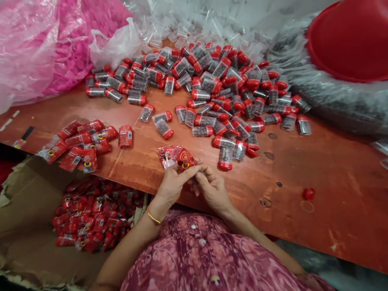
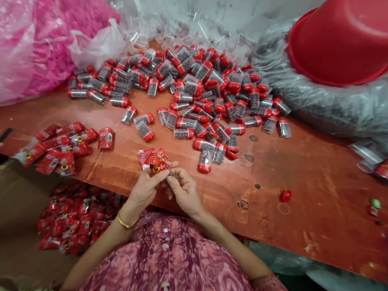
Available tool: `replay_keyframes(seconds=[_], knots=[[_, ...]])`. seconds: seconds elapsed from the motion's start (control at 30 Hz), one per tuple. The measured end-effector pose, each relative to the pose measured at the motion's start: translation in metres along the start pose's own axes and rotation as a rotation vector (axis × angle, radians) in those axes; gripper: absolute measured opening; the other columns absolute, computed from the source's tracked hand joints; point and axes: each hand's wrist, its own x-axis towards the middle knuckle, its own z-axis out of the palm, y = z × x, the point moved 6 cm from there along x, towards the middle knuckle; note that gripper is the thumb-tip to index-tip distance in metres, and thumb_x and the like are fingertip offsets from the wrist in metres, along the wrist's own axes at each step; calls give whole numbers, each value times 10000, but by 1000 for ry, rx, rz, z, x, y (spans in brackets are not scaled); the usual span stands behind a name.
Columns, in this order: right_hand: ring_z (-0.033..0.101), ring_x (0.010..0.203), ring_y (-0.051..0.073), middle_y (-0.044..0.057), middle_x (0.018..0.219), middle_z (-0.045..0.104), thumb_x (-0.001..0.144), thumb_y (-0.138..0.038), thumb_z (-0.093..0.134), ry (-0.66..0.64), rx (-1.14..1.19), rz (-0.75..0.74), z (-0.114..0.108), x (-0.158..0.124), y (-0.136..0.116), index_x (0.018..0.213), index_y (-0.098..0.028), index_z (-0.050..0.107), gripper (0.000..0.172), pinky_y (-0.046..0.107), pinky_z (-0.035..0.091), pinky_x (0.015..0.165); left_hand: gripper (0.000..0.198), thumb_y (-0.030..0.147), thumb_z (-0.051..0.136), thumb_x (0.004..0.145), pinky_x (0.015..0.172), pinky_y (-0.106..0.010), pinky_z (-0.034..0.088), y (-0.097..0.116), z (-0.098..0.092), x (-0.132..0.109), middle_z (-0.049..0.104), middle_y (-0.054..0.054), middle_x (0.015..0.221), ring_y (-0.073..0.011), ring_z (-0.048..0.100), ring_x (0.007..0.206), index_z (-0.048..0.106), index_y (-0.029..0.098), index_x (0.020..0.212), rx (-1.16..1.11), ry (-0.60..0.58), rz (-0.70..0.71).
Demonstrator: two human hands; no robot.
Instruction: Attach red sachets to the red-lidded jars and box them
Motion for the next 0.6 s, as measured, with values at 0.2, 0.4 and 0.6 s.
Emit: replay_keyframes(seconds=[0.2, 0.4, 0.6], knots=[[588, 506, 105, -32, 636, 638, 800, -504, 585, -80, -10, 44, -5, 1, 5, 926, -204, 575, 325, 261, 477, 591, 380, 433, 789, 559, 491, -191, 449, 4, -6, 2, 679, -27, 662, -87, 555, 529, 702, 136, 778, -65, 163, 125], [554, 422, 100, -57, 508, 597, 814, -509, 561, -19, -22, 15, -6, 2, -2, 932, -193, 570, 337, 230, 448, 488, 436, 522, 701, 649, 322, -181, 274, -10, 7, -4, 560, 29, 492, -42, 381, 339, 702, 130, 839, -32, 80, 87], [542, 395, 83, -48, 553, 620, 810, -519, 552, 11, -106, -20, -3, 1, -9, 894, -194, 573, 336, 216, 442, 459, 402, 539, 701, 642, 493, -185, 422, 4, -11, -4, 624, -7, 605, -80, 533, 539, 683, 140, 689, -40, 195, 215]])
